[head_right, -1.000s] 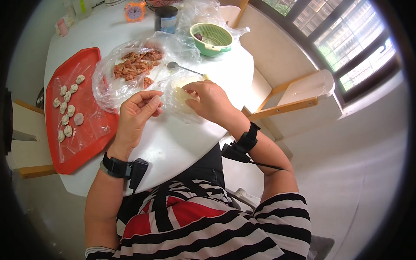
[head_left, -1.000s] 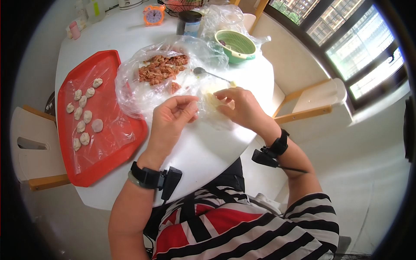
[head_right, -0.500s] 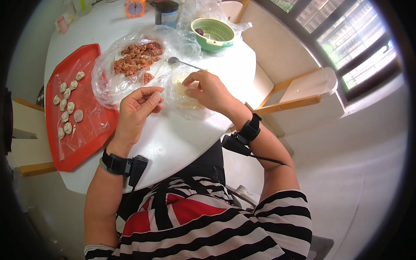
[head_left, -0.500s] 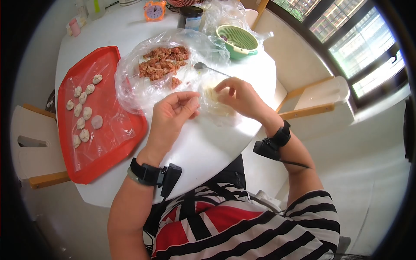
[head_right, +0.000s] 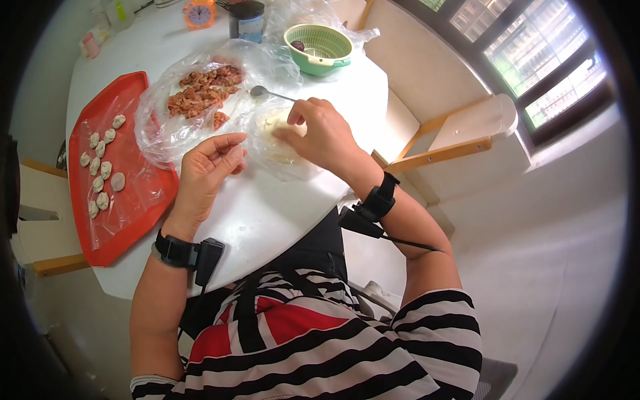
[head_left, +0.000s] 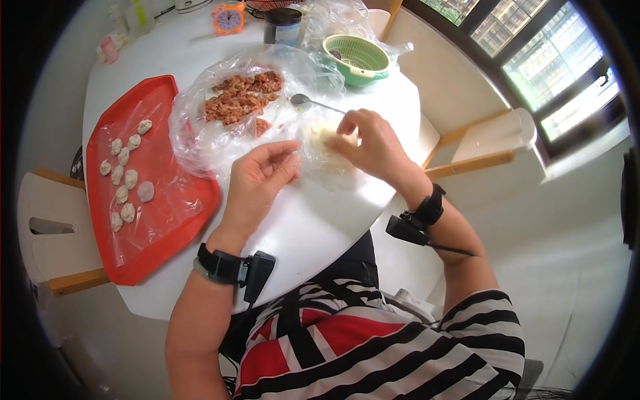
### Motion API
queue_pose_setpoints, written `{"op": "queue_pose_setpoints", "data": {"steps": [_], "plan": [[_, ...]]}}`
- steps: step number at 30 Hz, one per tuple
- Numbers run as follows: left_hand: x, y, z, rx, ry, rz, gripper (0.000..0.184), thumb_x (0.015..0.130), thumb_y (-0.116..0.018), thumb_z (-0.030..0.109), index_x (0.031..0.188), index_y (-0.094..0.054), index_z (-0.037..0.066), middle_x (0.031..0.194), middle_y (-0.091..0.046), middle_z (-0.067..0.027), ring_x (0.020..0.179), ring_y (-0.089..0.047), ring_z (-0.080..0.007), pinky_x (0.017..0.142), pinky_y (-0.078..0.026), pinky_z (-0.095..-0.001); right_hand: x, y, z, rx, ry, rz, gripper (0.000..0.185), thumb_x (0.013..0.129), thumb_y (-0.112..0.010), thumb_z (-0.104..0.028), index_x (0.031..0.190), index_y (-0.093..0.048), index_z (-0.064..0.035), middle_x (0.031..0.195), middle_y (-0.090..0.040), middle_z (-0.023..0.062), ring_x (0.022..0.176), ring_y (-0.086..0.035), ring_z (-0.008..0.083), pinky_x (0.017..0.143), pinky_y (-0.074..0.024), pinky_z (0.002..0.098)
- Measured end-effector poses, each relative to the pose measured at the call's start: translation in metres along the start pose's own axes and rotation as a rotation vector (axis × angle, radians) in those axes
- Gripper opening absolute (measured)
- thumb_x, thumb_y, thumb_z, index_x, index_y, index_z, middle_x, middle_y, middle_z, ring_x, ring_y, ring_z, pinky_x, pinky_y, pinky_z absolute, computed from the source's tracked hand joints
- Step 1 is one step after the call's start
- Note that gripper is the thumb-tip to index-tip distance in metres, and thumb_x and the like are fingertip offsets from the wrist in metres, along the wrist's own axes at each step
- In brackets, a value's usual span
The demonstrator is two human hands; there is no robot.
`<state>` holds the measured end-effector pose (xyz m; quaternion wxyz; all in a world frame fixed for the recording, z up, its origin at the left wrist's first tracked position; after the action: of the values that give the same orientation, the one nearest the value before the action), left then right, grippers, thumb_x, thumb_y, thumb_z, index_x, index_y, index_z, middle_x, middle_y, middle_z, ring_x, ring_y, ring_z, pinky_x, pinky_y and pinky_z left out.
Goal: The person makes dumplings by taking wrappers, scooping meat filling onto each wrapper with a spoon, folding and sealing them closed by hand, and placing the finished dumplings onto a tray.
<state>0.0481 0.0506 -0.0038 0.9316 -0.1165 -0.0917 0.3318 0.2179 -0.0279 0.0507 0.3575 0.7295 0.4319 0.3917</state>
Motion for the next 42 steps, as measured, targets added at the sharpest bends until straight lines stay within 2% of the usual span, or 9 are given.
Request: {"op": "queue_pose_setpoints", "data": {"steps": [3,14,18,23,30,32,35,41,42], "plan": [[0.0,0.0,0.003,-0.008,-0.027,0.005,0.03,0.089,-0.065,0.011,0.117,-0.06,0.0,0.1,-0.064,-0.005,0.081,-0.059,-0.0081,0.075,-0.048,-0.0217,-0.007,-0.008,-0.002,-0.11,0.091,0.0,0.029,0.074,-0.075,-0.027,0.083,-0.064,-0.0015,0.087,-0.063,0.0143,0.086,-0.06,0.0301,0.075,-0.0488,0.0379],[0.0,0.001,0.01,0.008,-0.073,-0.001,0.029,0.089,-0.065,0.01,0.116,-0.061,-0.001,0.103,-0.064,-0.0056,0.085,-0.059,-0.008,0.079,-0.049,-0.0225,-0.003,-0.002,0.013,0.058,-0.036,0.024,0.012,0.084,-0.064,-0.01,0.084,-0.06,0.0019,0.076,-0.063,0.0113,0.071,-0.061,0.022,0.066,-0.0492,0.0328],[0.001,0.008,0.018,-0.028,-0.178,0.043,0.027,0.09,-0.063,0.01,0.115,-0.061,-0.002,0.109,-0.064,-0.0084,0.098,-0.059,-0.012,0.088,-0.048,-0.0257,0.004,0.002,0.025,0.26,-0.07,0.035,0.011,0.089,-0.059,-0.008,0.086,-0.053,0.0019,0.074,-0.059,0.005,0.068,-0.057,0.0125,0.063,-0.0476,0.029],[-0.003,0.004,0.031,-0.116,-0.224,-0.002,0.034,0.096,-0.056,0.02,0.122,-0.056,-0.001,0.123,-0.058,-0.0148,0.117,-0.054,-0.0199,0.103,-0.041,-0.0329,0.012,0.01,0.03,0.448,-0.14,0.095,0.01,0.086,-0.061,-0.007,0.087,-0.059,0.0025,0.076,-0.064,0.0079,0.069,-0.059,0.0127,0.066,-0.0483,0.0281],[-0.002,-0.011,0.0,-0.629,0.184,-0.087,0.06,0.098,-0.043,0.046,0.129,-0.047,-0.006,0.131,-0.053,-0.0154,0.123,-0.05,-0.0256,0.106,-0.037,-0.034,0.013,0.027,-0.045,0.385,0.225,0.31,0.008,0.086,-0.063,-0.005,0.093,-0.065,-0.001,0.081,-0.067,0.0053,0.073,-0.062,0.0102,0.065,-0.0488,0.0245],[-0.002,-0.013,-0.005,-0.735,0.273,-0.1,0.062,0.098,-0.042,0.047,0.129,-0.046,-0.006,0.131,-0.053,-0.0143,0.122,-0.051,-0.0253,0.105,-0.038,-0.0341,0.006,0.003,-0.065,0.37,0.268,0.167,0.011,0.083,-0.064,-0.002,0.094,-0.065,-0.0034,0.083,-0.066,0.0081,0.074,-0.064,0.0167,0.067,-0.0497,0.0288],[0.0,-0.01,-0.006,-0.919,0.294,-0.141,0.049,0.098,-0.048,0.042,0.128,-0.049,0.004,0.126,-0.056,-0.0098,0.115,-0.054,-0.0212,0.101,-0.04,-0.0331,-0.017,-0.022,-0.104,0.117,0.62,-0.004,0.017,0.076,-0.068,0.0,0.092,-0.065,-0.004,0.084,-0.063,0.0112,0.08,-0.061,0.0294,0.069,-0.0495,0.0344],[0.002,0.0,-0.007,-0.88,0.258,-0.021,0.041,0.102,-0.039,0.033,0.131,-0.044,0.006,0.126,-0.055,-0.0106,0.112,-0.055,-0.0221,0.101,-0.042,-0.0373,-0.004,-0.016,-0.073,0.455,0.34,-0.052,0.008,0.086,-0.063,-0.001,0.093,-0.066,-0.0019,0.085,-0.066,0.0093,0.079,-0.064,0.0194,0.07,-0.0503,0.0326],[0.0,-0.004,-0.003,-0.909,0.273,-0.045,0.041,0.102,-0.038,0.033,0.132,-0.043,0.005,0.126,-0.055,-0.0108,0.112,-0.055,-0.023,0.101,-0.042,-0.0385,-0.002,-0.006,-0.069,0.449,0.323,0.09,0.009,0.088,-0.06,-0.002,0.094,-0.066,-0.0019,0.085,-0.067,0.009,0.077,-0.064,0.0173,0.071,-0.0498,0.0317]]}}
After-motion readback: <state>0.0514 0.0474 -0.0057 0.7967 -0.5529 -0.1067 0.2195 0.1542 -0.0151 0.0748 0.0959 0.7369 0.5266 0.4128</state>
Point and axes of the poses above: each hand's wrist, its own x-axis towards the middle knuckle, its own y-axis out of the back of the hand, z = x × y, the point moved 7 cm from there along x, towards the middle knuckle
